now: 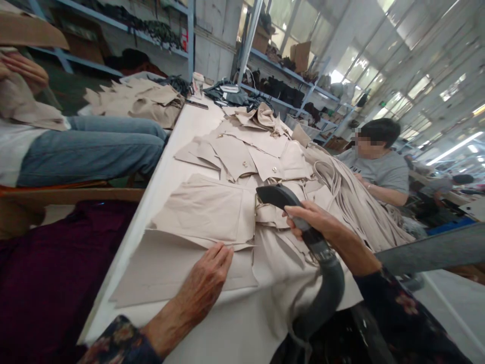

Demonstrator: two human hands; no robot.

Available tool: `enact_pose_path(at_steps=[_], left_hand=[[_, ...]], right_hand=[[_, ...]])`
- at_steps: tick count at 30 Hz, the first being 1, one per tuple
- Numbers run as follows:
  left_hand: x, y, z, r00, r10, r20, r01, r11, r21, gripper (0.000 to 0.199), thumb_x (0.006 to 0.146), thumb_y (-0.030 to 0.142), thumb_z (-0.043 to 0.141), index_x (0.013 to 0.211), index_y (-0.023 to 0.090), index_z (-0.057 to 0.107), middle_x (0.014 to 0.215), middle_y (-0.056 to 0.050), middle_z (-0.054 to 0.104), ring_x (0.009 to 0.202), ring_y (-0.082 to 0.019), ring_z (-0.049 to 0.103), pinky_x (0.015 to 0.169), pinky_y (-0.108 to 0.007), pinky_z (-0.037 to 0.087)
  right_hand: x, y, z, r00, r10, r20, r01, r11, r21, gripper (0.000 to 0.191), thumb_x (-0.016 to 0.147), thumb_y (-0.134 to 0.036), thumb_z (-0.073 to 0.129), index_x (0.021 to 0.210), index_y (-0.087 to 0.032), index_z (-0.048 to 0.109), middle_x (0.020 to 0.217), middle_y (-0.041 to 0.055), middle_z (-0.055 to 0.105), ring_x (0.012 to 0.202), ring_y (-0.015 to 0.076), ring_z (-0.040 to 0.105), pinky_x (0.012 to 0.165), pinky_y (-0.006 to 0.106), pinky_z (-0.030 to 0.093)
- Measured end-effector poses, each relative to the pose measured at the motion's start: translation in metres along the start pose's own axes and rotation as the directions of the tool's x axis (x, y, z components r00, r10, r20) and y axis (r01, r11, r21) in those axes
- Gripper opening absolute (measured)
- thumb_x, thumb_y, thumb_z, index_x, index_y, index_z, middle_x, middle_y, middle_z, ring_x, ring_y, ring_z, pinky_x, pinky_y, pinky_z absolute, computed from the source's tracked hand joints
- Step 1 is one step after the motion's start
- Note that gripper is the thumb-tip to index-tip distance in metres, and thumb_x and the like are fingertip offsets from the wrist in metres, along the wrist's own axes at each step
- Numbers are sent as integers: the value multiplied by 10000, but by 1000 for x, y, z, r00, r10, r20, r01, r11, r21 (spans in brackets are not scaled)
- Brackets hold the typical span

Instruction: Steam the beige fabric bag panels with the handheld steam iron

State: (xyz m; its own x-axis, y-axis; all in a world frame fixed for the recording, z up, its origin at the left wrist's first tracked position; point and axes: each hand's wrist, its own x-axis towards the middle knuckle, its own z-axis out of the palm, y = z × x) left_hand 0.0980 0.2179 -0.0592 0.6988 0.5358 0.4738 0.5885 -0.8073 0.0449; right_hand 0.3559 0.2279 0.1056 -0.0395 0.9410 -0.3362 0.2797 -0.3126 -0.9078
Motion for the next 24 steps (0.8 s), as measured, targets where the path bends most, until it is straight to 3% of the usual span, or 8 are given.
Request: enact_pose_path(at_steps=[3, 6, 9, 13, 16, 20, 24], left_hand=[[0, 1, -1, 999, -11, -53, 10, 999, -35, 389, 776, -46, 435, 1123, -1, 604, 1075, -165, 628, 1100, -290, 555, 977, -397, 495], [0, 1, -2, 997, -8, -81, 2, 998, -67, 368, 771, -51, 428, 1077, -3, 626, 1041, -167, 636, 1088, -291, 565, 965, -396, 508], [1, 0, -2, 997, -8, -75, 1, 996, -91, 378, 765, -58, 423, 1080, -4, 625, 1036, -169, 638, 1091, -291, 564, 964, -401, 512], [2, -1, -2, 998, -12, -61, 5, 992, -123, 379, 761, -67, 414, 1071, -7, 623, 1036, -172, 636, 1088, -291, 563, 961, -407, 514], [3, -2, -2, 998, -38, -56, 28, 986, -167, 351, 777, -65, 396, 1024, 7, 635, 1021, -168, 636, 1100, -281, 559, 979, -403, 502], [2, -1, -2, 997, -59, -44, 50, 981, -188, 409, 766, -75, 373, 1091, 9, 607, 1059, -169, 631, 1125, -272, 549, 985, -409, 497], [1, -1, -3, 997, -69, -38, 62, 983, -174, 423, 770, -75, 356, 1100, 21, 603, 1075, -163, 634, 1148, -261, 541, 987, -395, 495]], right_hand=[[-44, 12, 14, 990, 114, 89, -96, 977, -189, 320, 838, -414, 585, 711, -122, 563, 492, -5, 554, 395, 95, 527, 377, 181, 430], [-66, 24, 39, 960, 240, 144, -195, 943, -270, 295, 840, -376, 562, 666, -141, 535, 482, -12, 551, 392, 92, 520, 382, 181, 438], [-62, 32, 62, 940, 319, 120, -280, 924, -260, 263, 832, -349, 540, 659, -151, 516, 485, -25, 535, 385, 86, 502, 367, 180, 438], [-46, 32, 79, 952, 281, 121, -240, 931, -273, 262, 824, -322, 529, 631, -145, 515, 471, -22, 525, 371, 83, 492, 355, 176, 432], [-47, 29, 82, 959, 243, 145, -198, 943, -269, 275, 825, -326, 526, 623, -141, 525, 468, -19, 526, 369, 82, 489, 358, 177, 431], [-59, 29, 79, 937, 327, 119, -282, 914, -292, 282, 819, -341, 534, 618, -142, 522, 465, -20, 526, 370, 83, 490, 357, 177, 430], [-47, 30, 80, 949, 294, 116, -256, 931, -260, 306, 828, -350, 525, 606, -140, 527, 462, -5, 537, 371, 89, 493, 350, 178, 416]])
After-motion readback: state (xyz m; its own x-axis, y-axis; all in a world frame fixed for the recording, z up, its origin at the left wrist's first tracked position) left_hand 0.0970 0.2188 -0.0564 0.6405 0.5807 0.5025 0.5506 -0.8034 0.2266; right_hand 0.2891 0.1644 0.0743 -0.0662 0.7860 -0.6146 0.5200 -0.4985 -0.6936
